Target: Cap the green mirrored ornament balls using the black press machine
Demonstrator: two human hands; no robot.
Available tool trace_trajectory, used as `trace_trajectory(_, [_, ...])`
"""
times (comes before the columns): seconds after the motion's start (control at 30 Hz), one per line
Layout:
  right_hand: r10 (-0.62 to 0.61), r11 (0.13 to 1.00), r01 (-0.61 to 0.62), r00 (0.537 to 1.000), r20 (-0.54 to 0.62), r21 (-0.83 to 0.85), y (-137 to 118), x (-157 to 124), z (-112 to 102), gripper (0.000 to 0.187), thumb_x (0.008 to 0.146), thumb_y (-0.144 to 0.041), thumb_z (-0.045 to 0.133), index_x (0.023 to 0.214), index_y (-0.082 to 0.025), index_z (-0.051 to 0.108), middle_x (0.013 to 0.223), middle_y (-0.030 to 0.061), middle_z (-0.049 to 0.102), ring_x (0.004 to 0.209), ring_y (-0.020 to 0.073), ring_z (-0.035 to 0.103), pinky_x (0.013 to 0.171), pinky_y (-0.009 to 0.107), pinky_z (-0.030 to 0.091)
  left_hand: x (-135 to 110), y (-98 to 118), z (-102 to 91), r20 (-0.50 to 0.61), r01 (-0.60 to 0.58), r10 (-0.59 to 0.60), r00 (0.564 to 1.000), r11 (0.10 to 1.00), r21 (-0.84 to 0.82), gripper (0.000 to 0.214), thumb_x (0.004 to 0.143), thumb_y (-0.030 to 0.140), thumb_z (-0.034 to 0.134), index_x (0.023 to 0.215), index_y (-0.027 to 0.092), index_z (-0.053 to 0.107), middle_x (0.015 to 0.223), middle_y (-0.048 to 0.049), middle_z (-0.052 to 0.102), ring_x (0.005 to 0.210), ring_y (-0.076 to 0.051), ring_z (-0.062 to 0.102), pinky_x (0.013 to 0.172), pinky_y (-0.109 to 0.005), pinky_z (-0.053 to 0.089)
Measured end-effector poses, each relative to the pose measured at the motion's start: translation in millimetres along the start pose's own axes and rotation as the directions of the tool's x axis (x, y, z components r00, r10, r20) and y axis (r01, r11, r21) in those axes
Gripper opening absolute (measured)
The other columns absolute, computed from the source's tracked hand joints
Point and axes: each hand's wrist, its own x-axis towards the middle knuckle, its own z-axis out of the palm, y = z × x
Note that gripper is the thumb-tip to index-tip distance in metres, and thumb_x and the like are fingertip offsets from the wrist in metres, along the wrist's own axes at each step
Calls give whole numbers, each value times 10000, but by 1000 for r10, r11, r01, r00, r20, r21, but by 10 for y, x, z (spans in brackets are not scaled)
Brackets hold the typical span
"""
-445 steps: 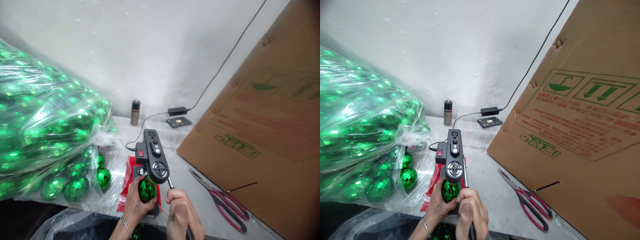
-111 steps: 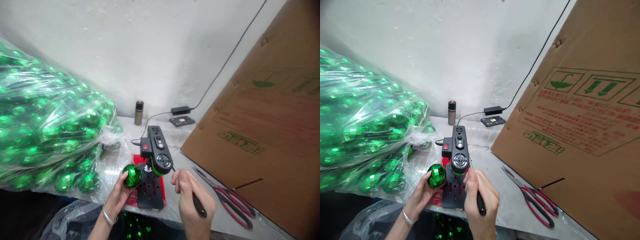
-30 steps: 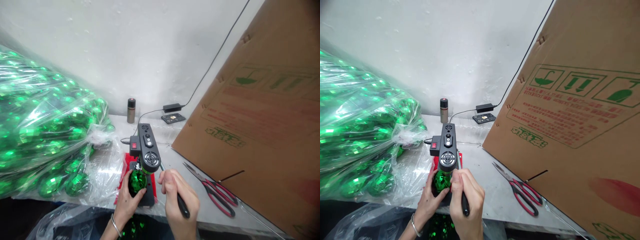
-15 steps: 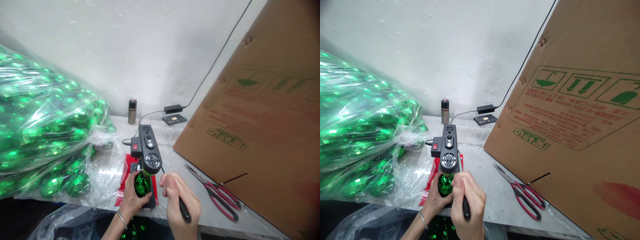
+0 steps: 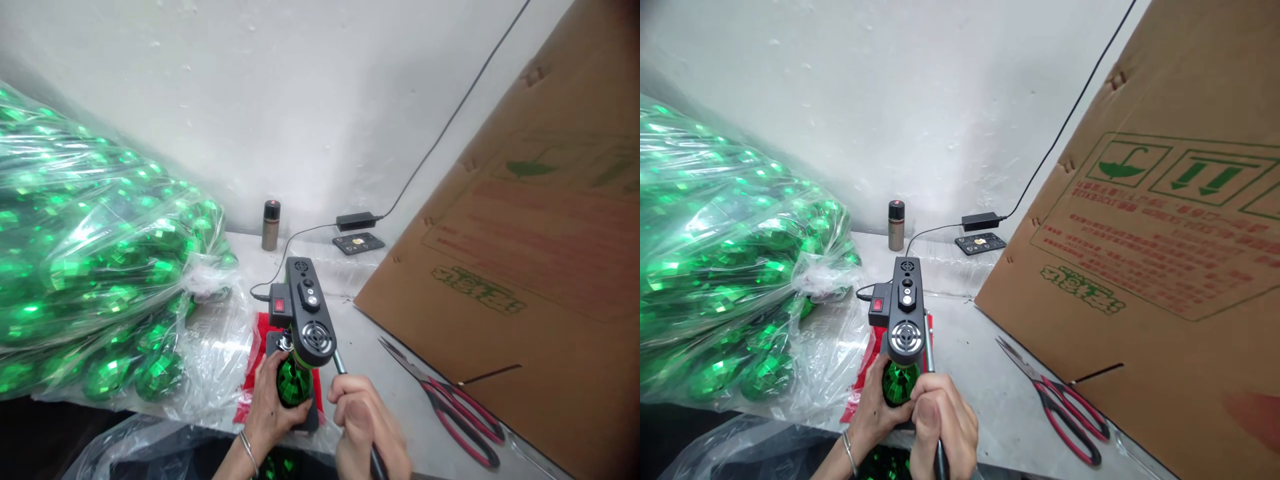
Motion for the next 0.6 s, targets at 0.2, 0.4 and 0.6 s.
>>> trace_trajectory(0.2, [-8,1000,8,997,-83,1,7,-18,70,445,1141,-218,504,696,-222,511,652,-35,575,522,92,525,539,254,371,-33,-50,35,-16,-66,68,998,994,85,746,702,341,872,1401,192,658,1381,-199,772,1308,-458,737,1142,-727,578])
trace_trajectory(0.4, [-64,998,64,990,-129,-9,24,-40,110,508,1145,-267,520,643,-211,468,638,-36,556,515,81,518,531,254,361,-57,-91,96,-54,-99,109,993,983,155,778,645,302,875,1382,175,661,1359,-199,783,1268,-455,759,1085,-721,623])
trace_trajectory(0.6, [173,984,-176,958,-230,6,-161,-59,223,586,1165,-394,513,618,-201,432,669,-30,549,551,84,467,568,278,321,-51,-105,129,-72,-97,109,991,984,149,779,643,304,868,1382,172,661,1332,-204,783,1238,-457,765,1054,-723,636])
